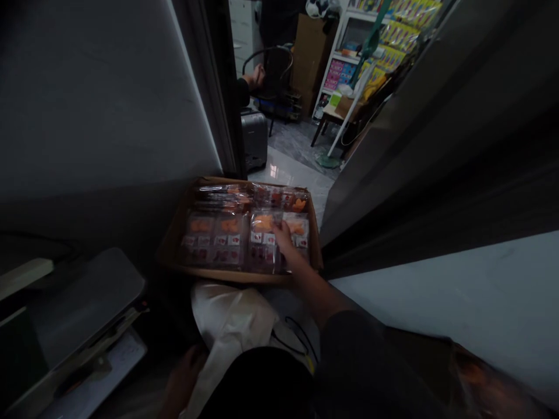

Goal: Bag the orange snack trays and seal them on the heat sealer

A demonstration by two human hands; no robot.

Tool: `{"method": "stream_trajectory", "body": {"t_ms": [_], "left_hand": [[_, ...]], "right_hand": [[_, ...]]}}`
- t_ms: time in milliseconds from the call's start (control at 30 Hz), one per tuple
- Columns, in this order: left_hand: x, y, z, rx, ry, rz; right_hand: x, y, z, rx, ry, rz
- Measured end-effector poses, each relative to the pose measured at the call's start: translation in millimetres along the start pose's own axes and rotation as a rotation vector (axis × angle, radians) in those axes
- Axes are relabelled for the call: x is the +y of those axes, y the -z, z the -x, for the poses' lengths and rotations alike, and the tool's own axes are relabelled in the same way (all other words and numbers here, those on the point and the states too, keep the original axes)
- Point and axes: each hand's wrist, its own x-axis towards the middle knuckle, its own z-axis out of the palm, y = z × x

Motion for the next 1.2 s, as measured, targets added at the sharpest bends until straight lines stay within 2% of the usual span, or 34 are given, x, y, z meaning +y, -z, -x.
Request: {"method": "stream_trajectory", "body": {"t_ms": [67, 100, 200, 300, 367, 400, 467, 533, 600, 700, 767, 833, 933, 1033, 1100, 1200], "left_hand": [[12, 17.1, 0, 0.050, -0.038, 0.105], [24, 27.8, 1, 0.074, -0.068, 0.179], [85, 62.0, 4, 0.079, -0.212, 0.471], [152, 89.0, 6, -0.011, -0.334, 0.862], [182, 100.4, 7, -0.128, -0.387, 1.172], [190, 104.5, 9, -0.181, -0.401, 1.283], [196, 109.9, 19, -0.236, -0.380, 1.407], [190, 112.7, 36, -0.211, -0.307, 1.453], [180, 114.1, 55, -0.184, -0.230, 1.503], [164, 116.7, 75, -0.165, -0.138, 1.592], [157, 119.6, 78, -0.139, -0.071, 1.658], [156, 123.1, 76, -0.082, -0.046, 1.742], [168, 126.7, 69, 0.103, -0.136, 1.849], [187, 125.1, 64, 0.272, -0.209, 1.875], [199, 120.8, 62, 0.315, -0.218, 1.887], [210, 112.0, 62, 0.331, -0.256, 1.876]], "right_hand": [[-13, 21, 5, 0.031, 0.037, -0.090], [-21, 31, 8, 0.039, 0.060, -0.167], [-53, 47, 24, -0.014, 0.084, -0.467], [-83, 40, 58, -0.219, -0.015, -0.633], [-95, 26, 91, -0.380, -0.100, -0.650], [-99, 17, 108, -0.452, -0.130, -0.646], [-102, 0, 141, -0.567, -0.155, -0.640], [-102, -14, 167, -0.640, -0.152, -0.633], [-103, -26, 182, -0.705, -0.167, -0.596], [-104, -36, 189, -0.849, -0.263, -0.509], [-105, -34, 188, -0.921, -0.326, -0.489], [-104, -23, 188, -0.978, -0.348, -0.480], [-103, 4, 193, -1.097, -0.376, -0.441], [-104, 26, 200, -1.081, -0.360, -0.546], [-106, 34, 203, -1.000, -0.317, -0.642], [-108, 36, 206, -0.840, -0.259, -0.662]]}}
